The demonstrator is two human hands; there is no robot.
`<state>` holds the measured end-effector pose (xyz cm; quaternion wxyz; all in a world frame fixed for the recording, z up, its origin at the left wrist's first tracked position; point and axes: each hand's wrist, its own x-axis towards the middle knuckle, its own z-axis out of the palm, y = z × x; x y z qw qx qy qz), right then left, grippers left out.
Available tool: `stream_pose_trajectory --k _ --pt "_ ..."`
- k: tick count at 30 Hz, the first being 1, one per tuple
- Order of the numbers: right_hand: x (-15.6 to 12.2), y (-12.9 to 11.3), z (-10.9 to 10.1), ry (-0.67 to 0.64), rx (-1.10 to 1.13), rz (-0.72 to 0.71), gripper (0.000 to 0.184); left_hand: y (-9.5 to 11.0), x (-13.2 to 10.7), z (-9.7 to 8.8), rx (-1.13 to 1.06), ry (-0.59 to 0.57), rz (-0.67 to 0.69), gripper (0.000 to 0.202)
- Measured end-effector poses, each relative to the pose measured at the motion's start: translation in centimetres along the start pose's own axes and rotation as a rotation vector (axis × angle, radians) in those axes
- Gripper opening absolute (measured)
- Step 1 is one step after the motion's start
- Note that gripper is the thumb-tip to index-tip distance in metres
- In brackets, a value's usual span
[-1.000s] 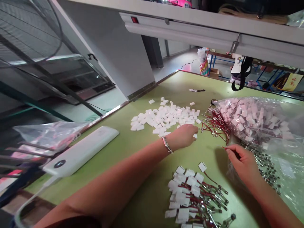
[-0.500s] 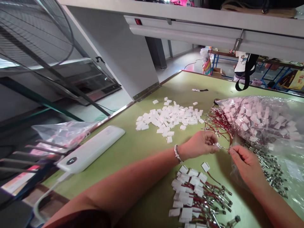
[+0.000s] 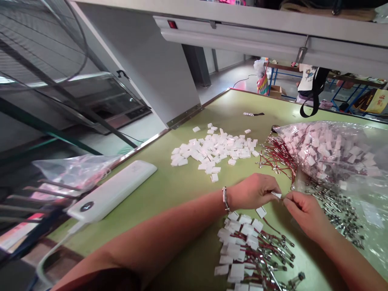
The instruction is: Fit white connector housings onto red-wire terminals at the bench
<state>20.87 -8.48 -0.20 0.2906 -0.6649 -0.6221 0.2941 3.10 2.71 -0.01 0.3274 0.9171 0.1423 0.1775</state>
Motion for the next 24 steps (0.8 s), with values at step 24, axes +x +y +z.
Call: stream_pose_trajectory --k 24 --pt "1.4 1.9 -3.8 0.102 -0.208 -0.084 0.027 -0.5 -0.3 -2.9 -0.227 -0.543 -0.083 0.022"
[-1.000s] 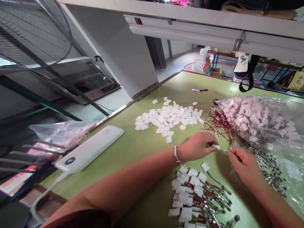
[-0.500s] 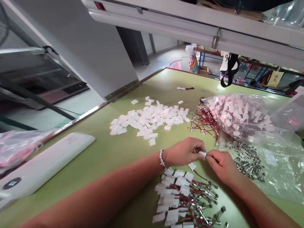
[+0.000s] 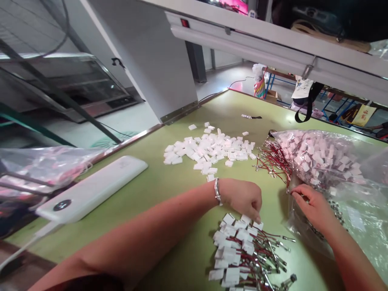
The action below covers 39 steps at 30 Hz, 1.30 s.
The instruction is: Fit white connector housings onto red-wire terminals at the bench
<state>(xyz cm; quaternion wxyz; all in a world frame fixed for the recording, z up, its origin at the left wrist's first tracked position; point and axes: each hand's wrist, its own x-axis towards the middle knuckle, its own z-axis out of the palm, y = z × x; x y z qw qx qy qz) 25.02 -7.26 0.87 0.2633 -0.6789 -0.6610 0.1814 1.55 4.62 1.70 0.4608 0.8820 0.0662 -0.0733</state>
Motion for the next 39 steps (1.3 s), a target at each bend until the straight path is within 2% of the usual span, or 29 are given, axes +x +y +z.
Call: stream_pose_trajectory --k 2,4,7,10,13,19,24,26,28,30,32,34,36,39 --pt "0.8 -0.2 0.4 -0.049 -0.047 -0.040 0.025 0.2 0.4 0.3 0.095 0.078 -0.025 0.027" --pt "2.3 -1.0 1.1 -0.090 -0.144 -0.054 0.024 0.6 0.9 0.7 0.203 0.170 -0.055 0.022" --pt "5.5 -2.4 2.4 -0.086 -0.371 0.000 0.025 1.1 1.6 1.5 0.298 0.261 -0.072 0.015" --pt "8.2 -3.3 4.0 -0.054 -0.499 0.072 0.025 1.3 1.9 2.1 0.261 0.173 -0.018 0.012" --pt "8.7 -3.6 5.3 -0.075 -0.543 0.063 0.019 1.1 1.7 2.2 0.130 0.036 0.055 0.014" --pt "5.1 -3.4 5.8 -0.212 -0.502 -0.014 0.010 0.9 1.5 2.3 -0.084 -0.213 0.008 0.015" --pt "3.5 -3.7 5.2 -0.121 -0.271 -0.031 0.014 2.0 1.3 2.7 -0.117 -0.277 -0.117 0.020" --pt "3.6 -3.4 3.8 -0.039 -0.114 -0.017 0.022 2.3 1.1 2.0 -0.063 -0.211 -0.089 0.021" --pt "3.4 -2.5 1.6 0.079 -0.008 0.031 0.028 2.2 0.8 0.9 0.010 -0.003 -0.038 0.018" --pt "2.8 -1.3 -0.7 0.155 -0.004 0.126 0.032 1.9 0.7 -0.2 0.134 0.274 -0.117 0.018" --pt "1.5 -0.2 -2.5 0.100 -0.104 0.195 0.031 1.4 0.8 -0.7 0.285 0.472 -0.257 0.018" --pt "-0.2 0.7 -3.3 -0.017 -0.235 0.209 0.027 1.0 1.1 -0.5 0.383 0.510 -0.322 0.018" --pt "-2.2 1.4 -3.2 -0.124 -0.339 0.203 0.025 0.8 1.6 0.2 0.432 0.469 -0.306 0.018" --pt "-4.7 2.4 -2.2 -0.152 -0.487 0.194 0.026 0.6 2.2 1.5 0.523 0.431 -0.311 0.021"
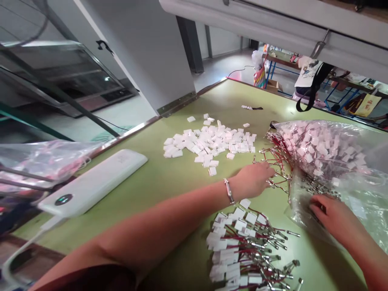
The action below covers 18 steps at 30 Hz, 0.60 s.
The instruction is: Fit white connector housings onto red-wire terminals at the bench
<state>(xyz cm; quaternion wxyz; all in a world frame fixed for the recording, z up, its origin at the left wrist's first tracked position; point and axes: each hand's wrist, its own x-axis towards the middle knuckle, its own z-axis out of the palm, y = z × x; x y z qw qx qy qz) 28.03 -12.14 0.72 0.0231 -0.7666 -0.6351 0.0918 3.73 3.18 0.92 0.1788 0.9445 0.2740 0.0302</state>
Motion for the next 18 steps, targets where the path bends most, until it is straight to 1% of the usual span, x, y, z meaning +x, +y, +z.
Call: stream_pose_trajectory --k 2,4,6,9,11,13,15,16,18 --pt "-0.8 0.6 1.1 0.054 -0.071 0.005 0.029 0.0 0.2 0.7 0.048 -0.015 -0.003 0.021" --pt "-1.0 1.2 1.8 0.088 -0.070 -0.014 0.031 -0.4 0.5 1.2 0.066 -0.019 0.002 0.018" --pt "-0.6 1.6 2.3 0.108 -0.003 -0.049 0.031 -1.1 0.9 1.3 0.079 -0.005 0.015 0.017" --pt "0.5 1.9 2.5 0.160 0.121 -0.098 0.030 -2.3 1.3 1.2 0.120 0.025 0.046 0.024" --pt "1.2 1.8 2.3 0.183 0.155 -0.116 0.029 -2.9 1.5 1.1 0.134 0.046 0.057 0.030" --pt "1.7 1.2 1.7 0.196 0.140 -0.098 0.029 -3.2 1.4 1.0 0.100 0.073 0.067 0.030" --pt "2.1 0.0 0.9 0.192 0.114 -0.072 0.028 -3.1 1.3 1.0 0.047 0.105 0.082 0.027" --pt "2.4 -0.8 0.5 0.179 0.106 -0.061 0.028 -2.9 1.2 1.1 0.026 0.123 0.090 0.027" --pt "3.0 -2.9 0.0 0.102 0.083 -0.051 0.027 -2.2 1.0 1.2 0.000 0.150 0.097 0.027"
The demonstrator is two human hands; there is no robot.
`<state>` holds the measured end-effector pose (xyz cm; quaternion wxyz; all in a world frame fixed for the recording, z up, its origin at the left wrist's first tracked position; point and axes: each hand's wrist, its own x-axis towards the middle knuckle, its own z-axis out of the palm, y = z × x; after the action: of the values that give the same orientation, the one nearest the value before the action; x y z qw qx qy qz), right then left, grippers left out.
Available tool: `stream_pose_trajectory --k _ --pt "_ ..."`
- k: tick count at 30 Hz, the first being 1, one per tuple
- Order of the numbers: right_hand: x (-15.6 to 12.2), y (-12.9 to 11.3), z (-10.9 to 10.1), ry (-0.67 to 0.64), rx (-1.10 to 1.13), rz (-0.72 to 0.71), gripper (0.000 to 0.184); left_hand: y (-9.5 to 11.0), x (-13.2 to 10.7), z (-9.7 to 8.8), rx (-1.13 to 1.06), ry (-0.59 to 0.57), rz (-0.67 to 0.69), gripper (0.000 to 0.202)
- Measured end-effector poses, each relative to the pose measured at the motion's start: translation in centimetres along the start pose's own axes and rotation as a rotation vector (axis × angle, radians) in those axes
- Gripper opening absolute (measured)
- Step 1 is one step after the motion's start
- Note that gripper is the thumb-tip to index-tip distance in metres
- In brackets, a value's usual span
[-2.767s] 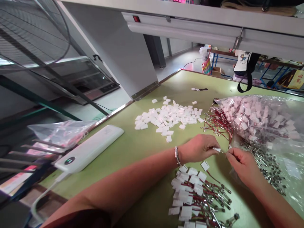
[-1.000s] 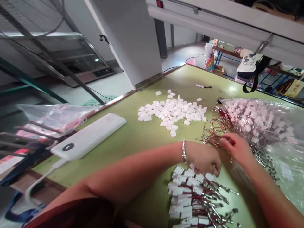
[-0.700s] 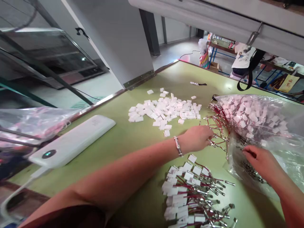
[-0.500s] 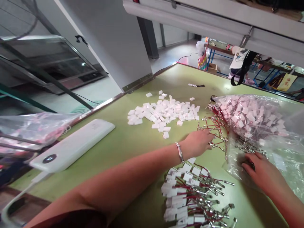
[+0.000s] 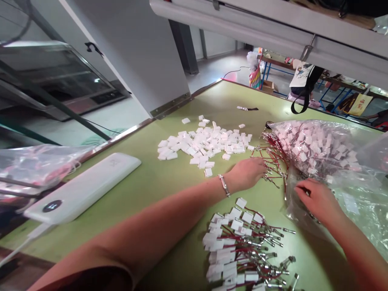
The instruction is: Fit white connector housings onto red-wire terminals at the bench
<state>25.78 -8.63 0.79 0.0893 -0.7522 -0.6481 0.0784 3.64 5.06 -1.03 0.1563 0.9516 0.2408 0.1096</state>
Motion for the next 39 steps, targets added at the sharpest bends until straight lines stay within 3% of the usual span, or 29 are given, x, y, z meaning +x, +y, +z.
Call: stream_pose_trajectory --k 2,6,10,15,21,26,30,34,37,39 --pt "0.8 -2.1 0.3 -0.076 -0.081 0.037 0.027 0.8 -0.2 0.3 0.007 0.021 -0.014 0.027" --pt "1.8 -4.6 1.8 -0.096 -0.245 0.152 0.027 1.9 -0.1 1.4 0.128 0.005 -0.032 0.020" --pt "2.4 -4.4 2.5 -0.067 -0.086 0.215 0.020 1.7 0.1 1.9 0.140 0.032 -0.019 0.022" --pt "2.5 -2.9 1.5 -0.050 0.112 0.237 0.023 1.5 0.0 0.8 0.022 0.145 -0.049 0.023" --pt "0.8 -2.7 0.9 0.061 0.670 0.251 0.027 2.2 -0.3 0.5 -0.420 0.300 -0.096 0.014" --pt "0.3 -3.2 1.4 0.132 0.868 0.278 0.032 2.6 -0.1 0.6 -0.928 0.299 -0.232 0.005" --pt "0.3 -3.7 1.6 0.089 0.924 0.251 0.033 2.7 -0.2 0.2 -1.287 0.201 -0.291 0.013" --pt "-0.1 -4.3 2.0 0.126 0.880 0.151 0.034 2.9 -0.3 -0.1 -1.492 0.202 -0.286 0.017" --pt "-0.5 -4.5 2.4 0.169 0.875 0.120 0.034 2.7 -0.3 -0.1 -1.566 0.230 -0.301 0.011" --pt "-0.7 -4.5 2.6 0.169 0.871 0.091 0.031 2.6 -0.2 0.0 -1.500 0.293 -0.312 0.010"
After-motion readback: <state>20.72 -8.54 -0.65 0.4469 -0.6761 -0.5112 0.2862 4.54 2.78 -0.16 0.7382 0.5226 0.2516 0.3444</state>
